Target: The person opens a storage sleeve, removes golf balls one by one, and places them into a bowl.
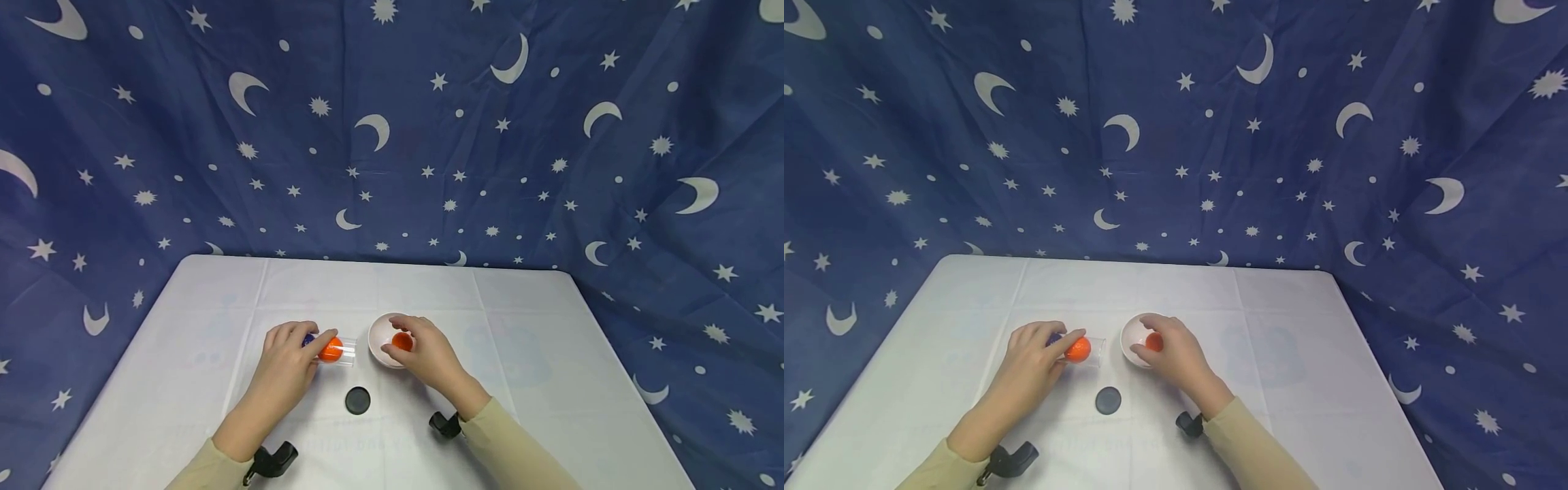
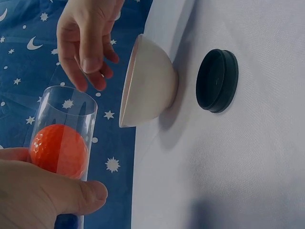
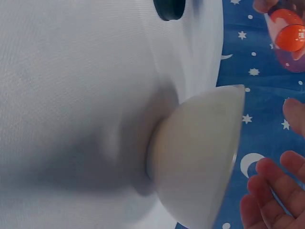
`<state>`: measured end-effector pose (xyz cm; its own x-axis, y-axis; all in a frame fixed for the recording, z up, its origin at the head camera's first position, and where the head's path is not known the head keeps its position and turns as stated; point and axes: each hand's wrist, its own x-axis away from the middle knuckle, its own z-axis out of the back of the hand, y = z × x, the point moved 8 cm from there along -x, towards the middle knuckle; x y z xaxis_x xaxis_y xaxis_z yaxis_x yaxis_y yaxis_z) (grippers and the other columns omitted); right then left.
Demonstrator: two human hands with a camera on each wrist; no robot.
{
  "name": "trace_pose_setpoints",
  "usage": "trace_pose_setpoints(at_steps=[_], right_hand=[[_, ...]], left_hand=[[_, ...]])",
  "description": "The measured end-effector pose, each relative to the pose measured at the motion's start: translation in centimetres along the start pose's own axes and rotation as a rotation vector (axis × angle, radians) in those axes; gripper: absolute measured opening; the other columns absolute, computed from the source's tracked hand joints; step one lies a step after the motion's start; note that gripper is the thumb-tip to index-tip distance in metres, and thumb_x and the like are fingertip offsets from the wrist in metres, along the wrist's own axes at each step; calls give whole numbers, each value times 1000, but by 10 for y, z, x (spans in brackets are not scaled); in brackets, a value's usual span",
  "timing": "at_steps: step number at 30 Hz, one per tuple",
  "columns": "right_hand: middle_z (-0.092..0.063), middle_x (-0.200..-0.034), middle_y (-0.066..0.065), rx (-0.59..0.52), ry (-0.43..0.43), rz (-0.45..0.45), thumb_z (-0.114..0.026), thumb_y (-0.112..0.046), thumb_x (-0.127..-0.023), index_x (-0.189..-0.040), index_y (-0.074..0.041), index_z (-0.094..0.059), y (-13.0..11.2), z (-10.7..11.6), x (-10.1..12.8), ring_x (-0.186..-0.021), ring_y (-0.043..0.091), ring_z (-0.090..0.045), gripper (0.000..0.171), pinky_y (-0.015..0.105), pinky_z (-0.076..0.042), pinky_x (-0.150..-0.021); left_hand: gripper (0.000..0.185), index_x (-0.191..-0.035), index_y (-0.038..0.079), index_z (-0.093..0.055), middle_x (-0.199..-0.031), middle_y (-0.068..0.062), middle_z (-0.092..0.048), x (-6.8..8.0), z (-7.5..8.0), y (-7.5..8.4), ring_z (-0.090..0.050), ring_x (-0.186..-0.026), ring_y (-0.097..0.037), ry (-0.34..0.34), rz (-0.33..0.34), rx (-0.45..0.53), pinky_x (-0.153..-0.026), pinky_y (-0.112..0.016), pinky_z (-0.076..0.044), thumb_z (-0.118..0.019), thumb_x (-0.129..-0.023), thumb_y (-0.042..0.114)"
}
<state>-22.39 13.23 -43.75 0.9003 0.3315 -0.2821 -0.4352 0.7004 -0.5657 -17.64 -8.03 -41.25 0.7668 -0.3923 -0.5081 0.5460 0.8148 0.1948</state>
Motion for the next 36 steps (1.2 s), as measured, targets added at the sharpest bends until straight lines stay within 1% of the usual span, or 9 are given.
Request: trace_pose_setpoints(at_steps=[8, 12, 16, 19, 22, 25, 29, 32, 36], right_hand=[[-65, -115, -7, -84, 6, 36, -79, -37, -80, -126, -17, -63, -5, 4, 3, -107, 9, -57, 53, 36, -48, -92], [-64, -118, -4, -166, -4, 95, -78, -36, -81, -127, -19, -61, -9, 1, 4, -106, 9, -57, 51, 38, -50, -87], [-63, -120, 2, -237, -14, 145, -79, -28, -81, -125, -13, -61, -15, -2, 5, -103, 14, -59, 49, 41, -51, -85], [-64, -114, 5, -251, -19, 135, -80, -28, -80, -122, -9, -63, -16, -4, 8, -99, 21, -60, 49, 41, -51, -84], [-66, -108, 5, -245, -35, 108, -80, -35, -79, -121, -8, -64, -16, -7, 12, -95, 23, -61, 52, 37, -51, -82], [-66, -110, 3, -258, -57, 113, -79, -38, -79, -122, -8, -63, -18, -11, 13, -95, 19, -61, 54, 33, -51, -82], [-66, -112, 1, -288, -74, 134, -79, -37, -79, -122, -8, -63, -21, -17, 13, -96, 13, -60, 54, 31, -51, -82], [-66, -113, 2, -295, -88, 139, -78, -38, -80, -123, -10, -62, -22, -20, 14, -96, 13, -61, 54, 30, -52, -82], [-66, -114, 3, -293, -108, 133, -76, -40, -80, -124, -16, -61, -24, -23, 15, -97, 15, -62, 52, 30, -52, -83]], left_hand=[[58, -121, 19, -67, -112, -11, -56, -1, -1, 0, -50, -103, -36, -9, 2, -2, -94, -52, -34, -81, -68, 0], [58, -121, 19, -67, -112, -11, -57, -1, -1, 1, -50, -103, -36, -18, 4, -5, -95, -52, -34, -81, -68, 1], [58, -121, 19, -67, -112, -11, -57, -1, -2, 3, -51, -103, -36, -25, 0, -8, -95, -53, -34, -82, -68, 1], [58, -121, 19, -67, -111, -11, -57, -1, -2, 4, -51, -103, -36, -20, -7, -7, -94, -53, -34, -81, -68, 1], [58, -120, 19, -67, -110, -11, -57, -1, -2, 5, -51, -103, -36, -9, -14, -3, -93, -53, -35, -81, -68, 1], [58, -121, 19, -67, -109, -10, -57, -1, -3, 6, -51, -102, -36, -8, -19, -1, -92, -52, -35, -82, -67, 2], [58, -122, 20, -66, -110, -10, -57, -1, -4, 7, -51, -103, -35, -30, -17, -4, -92, -52, -35, -82, -69, 4], [58, -123, 20, -66, -111, -10, -57, -1, -5, 9, -51, -104, -35, -47, -13, -10, -93, -52, -35, -83, -69, 5], [58, -123, 20, -66, -112, -10, -57, 0, -5, 10, -51, -104, -34, -52, -12, -11, -94, -52, -36, -83, -70, 6]])
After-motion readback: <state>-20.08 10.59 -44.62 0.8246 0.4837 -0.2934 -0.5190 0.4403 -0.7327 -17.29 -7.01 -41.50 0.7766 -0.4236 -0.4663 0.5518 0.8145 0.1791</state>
